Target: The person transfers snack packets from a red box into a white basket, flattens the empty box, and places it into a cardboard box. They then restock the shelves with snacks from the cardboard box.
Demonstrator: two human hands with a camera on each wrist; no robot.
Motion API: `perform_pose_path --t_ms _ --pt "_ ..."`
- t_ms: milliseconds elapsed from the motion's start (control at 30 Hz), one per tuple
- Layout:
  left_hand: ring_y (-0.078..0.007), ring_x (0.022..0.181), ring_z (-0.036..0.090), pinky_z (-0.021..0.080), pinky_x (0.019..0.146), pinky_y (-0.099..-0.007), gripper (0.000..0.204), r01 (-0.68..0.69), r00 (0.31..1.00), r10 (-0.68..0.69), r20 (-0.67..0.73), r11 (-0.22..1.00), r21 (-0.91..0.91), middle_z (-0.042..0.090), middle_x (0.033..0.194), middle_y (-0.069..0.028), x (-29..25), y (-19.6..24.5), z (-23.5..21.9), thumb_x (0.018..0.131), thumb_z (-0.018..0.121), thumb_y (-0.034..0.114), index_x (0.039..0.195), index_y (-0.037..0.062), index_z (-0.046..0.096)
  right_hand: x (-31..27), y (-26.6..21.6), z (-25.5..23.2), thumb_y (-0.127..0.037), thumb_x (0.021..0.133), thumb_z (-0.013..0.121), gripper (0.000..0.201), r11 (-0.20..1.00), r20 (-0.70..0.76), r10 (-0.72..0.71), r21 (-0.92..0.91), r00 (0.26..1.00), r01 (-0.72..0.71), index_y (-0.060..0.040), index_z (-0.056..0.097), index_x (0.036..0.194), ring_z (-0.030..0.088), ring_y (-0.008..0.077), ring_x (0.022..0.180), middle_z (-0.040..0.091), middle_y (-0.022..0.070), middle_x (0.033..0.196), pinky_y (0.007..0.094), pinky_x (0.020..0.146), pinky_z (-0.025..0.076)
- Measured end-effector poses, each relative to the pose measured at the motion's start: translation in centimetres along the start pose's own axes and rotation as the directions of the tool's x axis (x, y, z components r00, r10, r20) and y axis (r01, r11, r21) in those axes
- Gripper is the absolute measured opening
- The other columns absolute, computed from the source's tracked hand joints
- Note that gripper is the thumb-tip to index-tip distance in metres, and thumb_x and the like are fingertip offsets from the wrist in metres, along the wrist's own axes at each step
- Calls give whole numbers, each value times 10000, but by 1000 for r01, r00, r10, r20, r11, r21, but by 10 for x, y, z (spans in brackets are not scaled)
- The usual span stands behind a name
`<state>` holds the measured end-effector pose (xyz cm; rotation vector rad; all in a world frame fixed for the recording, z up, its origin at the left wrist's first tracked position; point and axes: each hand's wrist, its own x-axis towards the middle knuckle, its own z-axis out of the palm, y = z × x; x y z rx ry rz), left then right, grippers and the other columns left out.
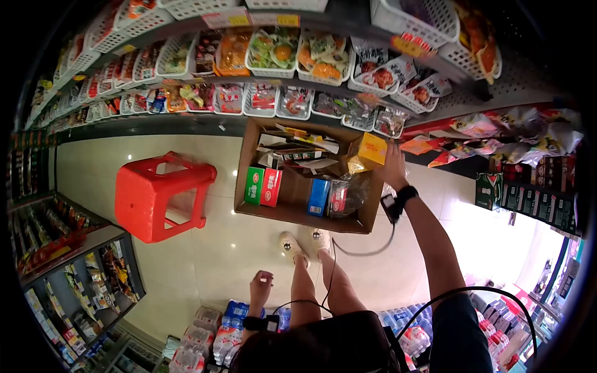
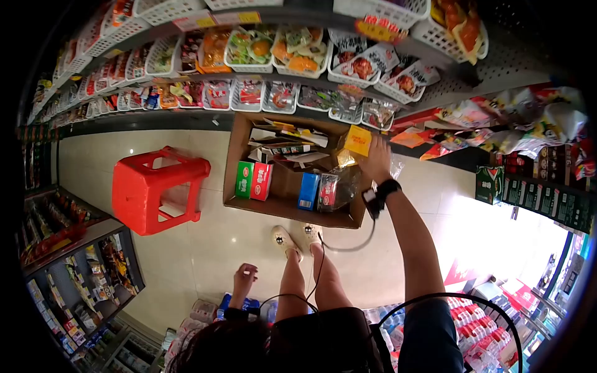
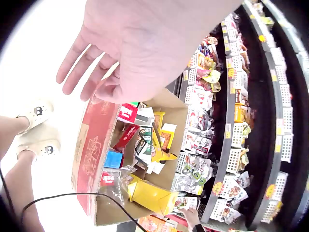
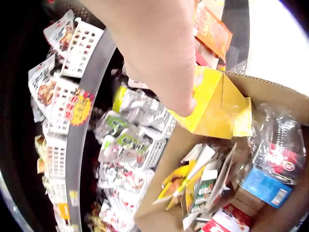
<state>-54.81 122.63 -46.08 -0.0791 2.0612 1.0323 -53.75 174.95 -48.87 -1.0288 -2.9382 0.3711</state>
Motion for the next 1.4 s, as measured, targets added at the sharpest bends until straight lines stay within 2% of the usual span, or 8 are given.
perform_pose_path --t_ms 233,367,633,800,1033,1167,1233,1400 --pt "-198 632 594 467 536 -293 101 -60 988 83 -127 984 170 602 753 -94 69 -16 8 758 567 89 848 47 549 -18 24 63 -435 557 729 972 814 -139 571 -38 809 -580 12 247 1273 289 321 1231 315 169 1317 545 956 230" --pt "-244 706 544 464 609 -334 375 -122 950 210 -232 931 345 469 947 -153 109 -9 3 701 603 71 1032 45 429 -77 74 112 -452 574 725 948 614 307 750 5 585 -790 116 284 1192 391 414 1138 379 308 1221 510 905 343" --pt "-352 1064 411 354 912 -413 833 87 895 -30 -445 990 109 337 1227 -238 229 -36 -7 713 697 214 1310 34 145 -137 74 183 -208 707 562 288 741 208 585 256 784 -621 59 591 810 565 424 792 587 272 783 452 671 462" --pt "-252 931 532 493 721 -339 875 210 969 -234 -78 950 -232 245 1314 -136 230 -19 -2 718 674 50 1330 93 49 -157 75 171 -65 663 504 183 712 154 563 408 812 -571 45 604 770 557 426 722 568 271 741 455 612 453" --pt "-285 996 526 508 820 -380 893 304 916 -379 -131 869 -390 375 1228 -125 219 -16 28 729 643 7 1343 127 6 -260 99 168 -131 678 520 198 639 108 651 456 751 -620 58 571 653 545 407 592 504 269 619 433 505 418" --pt "-271 960 546 488 865 -383 551 435 896 -271 353 694 -574 497 1109 -103 223 -18 67 791 577 18 1259 67 290 -315 134 146 -109 674 521 178 513 177 767 407 617 -755 49 602 666 589 364 594 538 255 619 408 519 446" --pt "-253 953 555 489 869 -387 320 323 913 -171 370 857 -401 520 1061 -92 201 10 114 816 536 10 1114 40 423 -339 163 144 -107 675 525 181 539 144 779 342 610 -770 50 615 684 606 342 589 554 254 626 392 525 461" --pt "-299 1005 534 472 888 -410 486 321 841 -127 526 899 -296 448 1156 -127 179 -10 187 799 535 -24 1220 53 305 -382 215 108 -114 675 585 175 282 281 883 323 376 -903 20 661 760 634 319 647 612 209 654 399 573 492"
